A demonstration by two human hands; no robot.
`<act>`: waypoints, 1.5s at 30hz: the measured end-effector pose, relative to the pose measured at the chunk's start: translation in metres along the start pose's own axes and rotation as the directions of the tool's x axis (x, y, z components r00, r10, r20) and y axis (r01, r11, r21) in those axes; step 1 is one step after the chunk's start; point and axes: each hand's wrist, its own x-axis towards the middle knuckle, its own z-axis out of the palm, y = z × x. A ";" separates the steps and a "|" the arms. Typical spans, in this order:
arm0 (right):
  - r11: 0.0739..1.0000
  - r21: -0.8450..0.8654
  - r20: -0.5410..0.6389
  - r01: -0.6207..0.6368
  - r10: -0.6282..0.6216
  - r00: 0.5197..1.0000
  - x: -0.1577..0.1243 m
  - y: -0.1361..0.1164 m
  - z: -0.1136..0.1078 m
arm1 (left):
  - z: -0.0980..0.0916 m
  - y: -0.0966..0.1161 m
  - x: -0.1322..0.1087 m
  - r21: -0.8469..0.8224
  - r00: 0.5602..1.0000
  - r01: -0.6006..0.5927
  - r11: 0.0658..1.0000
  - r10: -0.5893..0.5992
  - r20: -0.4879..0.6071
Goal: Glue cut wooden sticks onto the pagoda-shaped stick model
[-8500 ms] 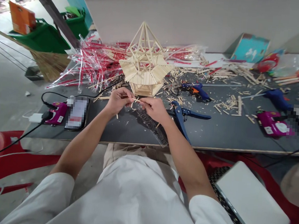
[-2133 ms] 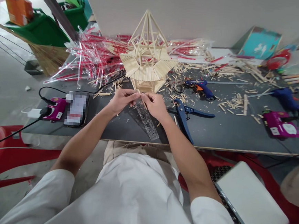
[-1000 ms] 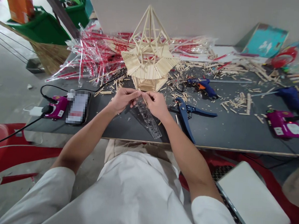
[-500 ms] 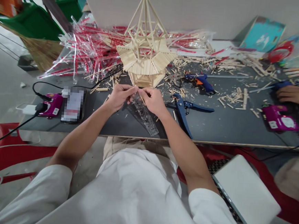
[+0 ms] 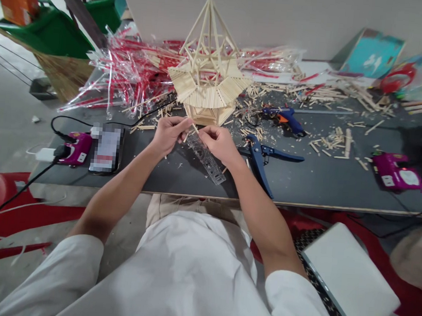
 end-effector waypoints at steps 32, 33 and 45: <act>0.998 0.039 -0.070 -0.044 0.047 0.996 0.004 0.011 0.014 | 0.004 0.004 -0.006 0.165 0.990 -0.138 0.977 0.142 -0.015; 0.999 0.032 -0.074 -0.039 0.041 0.996 0.004 0.012 0.014 | 0.004 0.004 -0.005 0.168 0.989 -0.141 0.976 0.146 -0.016; 1.000 -0.006 -0.068 0.002 -0.002 0.998 0.005 0.014 0.013 | 0.004 0.008 -0.008 0.265 0.983 -0.170 0.949 0.184 -0.028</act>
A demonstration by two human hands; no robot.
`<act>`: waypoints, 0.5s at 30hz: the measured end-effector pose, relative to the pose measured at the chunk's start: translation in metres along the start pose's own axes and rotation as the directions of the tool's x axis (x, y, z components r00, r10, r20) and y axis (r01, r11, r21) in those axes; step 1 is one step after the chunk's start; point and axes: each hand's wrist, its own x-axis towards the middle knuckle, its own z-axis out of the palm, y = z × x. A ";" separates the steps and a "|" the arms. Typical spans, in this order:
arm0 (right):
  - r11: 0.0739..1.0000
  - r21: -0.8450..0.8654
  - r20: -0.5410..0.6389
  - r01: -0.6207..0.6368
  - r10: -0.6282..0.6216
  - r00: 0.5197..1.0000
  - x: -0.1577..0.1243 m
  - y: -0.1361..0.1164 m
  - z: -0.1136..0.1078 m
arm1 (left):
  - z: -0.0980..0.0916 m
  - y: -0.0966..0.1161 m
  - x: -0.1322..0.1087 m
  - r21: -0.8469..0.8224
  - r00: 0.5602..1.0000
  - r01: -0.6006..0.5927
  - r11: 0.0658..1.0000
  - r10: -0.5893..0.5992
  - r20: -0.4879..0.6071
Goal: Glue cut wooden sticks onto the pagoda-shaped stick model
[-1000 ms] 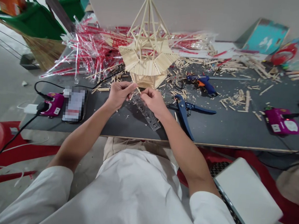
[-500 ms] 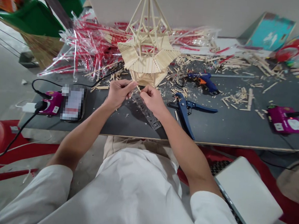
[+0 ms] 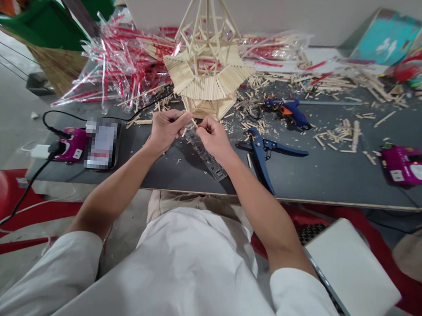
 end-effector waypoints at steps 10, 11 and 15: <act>0.999 0.017 -0.006 0.044 -0.044 0.999 0.000 0.000 -0.001 | 0.001 -0.001 0.000 -0.030 1.000 -0.001 1.000 0.002 0.023; 0.999 0.005 -0.011 0.051 -0.051 0.999 0.000 0.000 -0.001 | 0.001 -0.002 0.000 -0.031 1.000 0.002 1.000 -0.001 0.025; 0.987 -0.136 -0.028 0.083 -0.088 0.996 0.003 0.003 -0.004 | 0.002 -0.016 0.003 -0.026 0.996 0.076 0.997 -0.074 0.052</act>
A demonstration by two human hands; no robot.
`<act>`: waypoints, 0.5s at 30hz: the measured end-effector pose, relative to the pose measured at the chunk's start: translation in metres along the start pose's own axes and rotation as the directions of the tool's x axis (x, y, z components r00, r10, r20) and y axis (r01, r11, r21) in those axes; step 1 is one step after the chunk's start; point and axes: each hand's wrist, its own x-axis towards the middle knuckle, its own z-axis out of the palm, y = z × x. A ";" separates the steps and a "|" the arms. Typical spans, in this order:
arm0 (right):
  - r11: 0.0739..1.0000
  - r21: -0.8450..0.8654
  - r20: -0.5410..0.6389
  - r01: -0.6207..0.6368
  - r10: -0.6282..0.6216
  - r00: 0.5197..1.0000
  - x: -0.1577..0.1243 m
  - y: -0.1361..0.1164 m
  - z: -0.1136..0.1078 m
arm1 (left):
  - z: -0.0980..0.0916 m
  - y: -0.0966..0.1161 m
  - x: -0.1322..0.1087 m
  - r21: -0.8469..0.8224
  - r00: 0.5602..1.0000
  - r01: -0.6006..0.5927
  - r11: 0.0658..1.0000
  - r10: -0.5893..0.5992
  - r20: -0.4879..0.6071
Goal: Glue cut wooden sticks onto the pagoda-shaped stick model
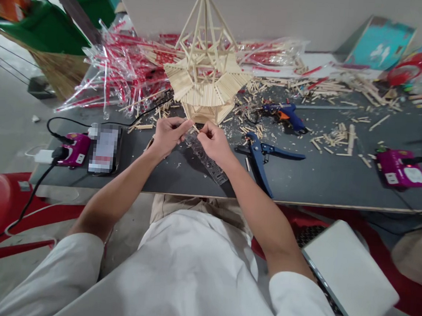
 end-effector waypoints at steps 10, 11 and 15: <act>0.929 -0.340 -0.009 0.145 -0.157 0.988 -0.001 -0.006 -0.010 | -0.012 0.005 0.001 0.675 0.849 -0.513 0.531 0.428 0.309; 0.915 -0.365 0.007 0.169 -0.179 0.984 -0.002 -0.007 -0.010 | -0.014 0.008 0.000 0.678 0.807 -0.578 0.453 0.441 0.393; 0.885 -0.401 0.095 0.236 -0.216 0.972 -0.002 -0.009 -0.009 | -0.017 0.010 -0.002 0.625 0.709 -0.701 0.343 0.423 0.564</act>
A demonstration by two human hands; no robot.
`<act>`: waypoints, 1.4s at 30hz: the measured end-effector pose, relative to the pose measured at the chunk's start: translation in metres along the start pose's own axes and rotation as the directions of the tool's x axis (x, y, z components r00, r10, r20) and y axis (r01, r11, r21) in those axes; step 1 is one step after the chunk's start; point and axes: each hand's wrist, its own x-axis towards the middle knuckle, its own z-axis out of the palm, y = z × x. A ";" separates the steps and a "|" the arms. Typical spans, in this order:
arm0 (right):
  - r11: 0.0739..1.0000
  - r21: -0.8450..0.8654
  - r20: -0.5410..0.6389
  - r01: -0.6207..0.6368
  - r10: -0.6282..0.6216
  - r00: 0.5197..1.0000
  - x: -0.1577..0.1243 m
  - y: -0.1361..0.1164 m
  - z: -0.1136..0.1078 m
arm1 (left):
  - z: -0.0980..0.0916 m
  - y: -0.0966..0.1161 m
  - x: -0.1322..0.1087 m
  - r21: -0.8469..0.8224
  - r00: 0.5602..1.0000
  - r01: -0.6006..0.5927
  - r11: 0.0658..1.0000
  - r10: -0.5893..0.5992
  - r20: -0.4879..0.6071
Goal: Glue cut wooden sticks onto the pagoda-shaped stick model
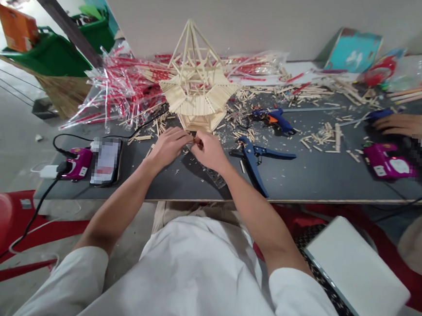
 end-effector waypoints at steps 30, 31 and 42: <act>0.560 -0.786 0.141 -0.264 0.576 0.805 -0.123 0.039 -0.161 | 0.004 0.023 0.006 -0.373 0.964 0.131 0.918 -0.206 -0.168; 0.549 -0.798 0.132 -0.248 0.561 0.817 -0.124 0.038 -0.158 | 0.005 0.024 0.006 -0.372 0.963 0.137 0.918 -0.211 -0.165; 0.611 -0.744 0.004 -0.272 0.410 0.912 -0.117 0.005 -0.141 | 0.002 0.032 0.008 -0.352 0.946 0.129 0.927 -0.221 -0.236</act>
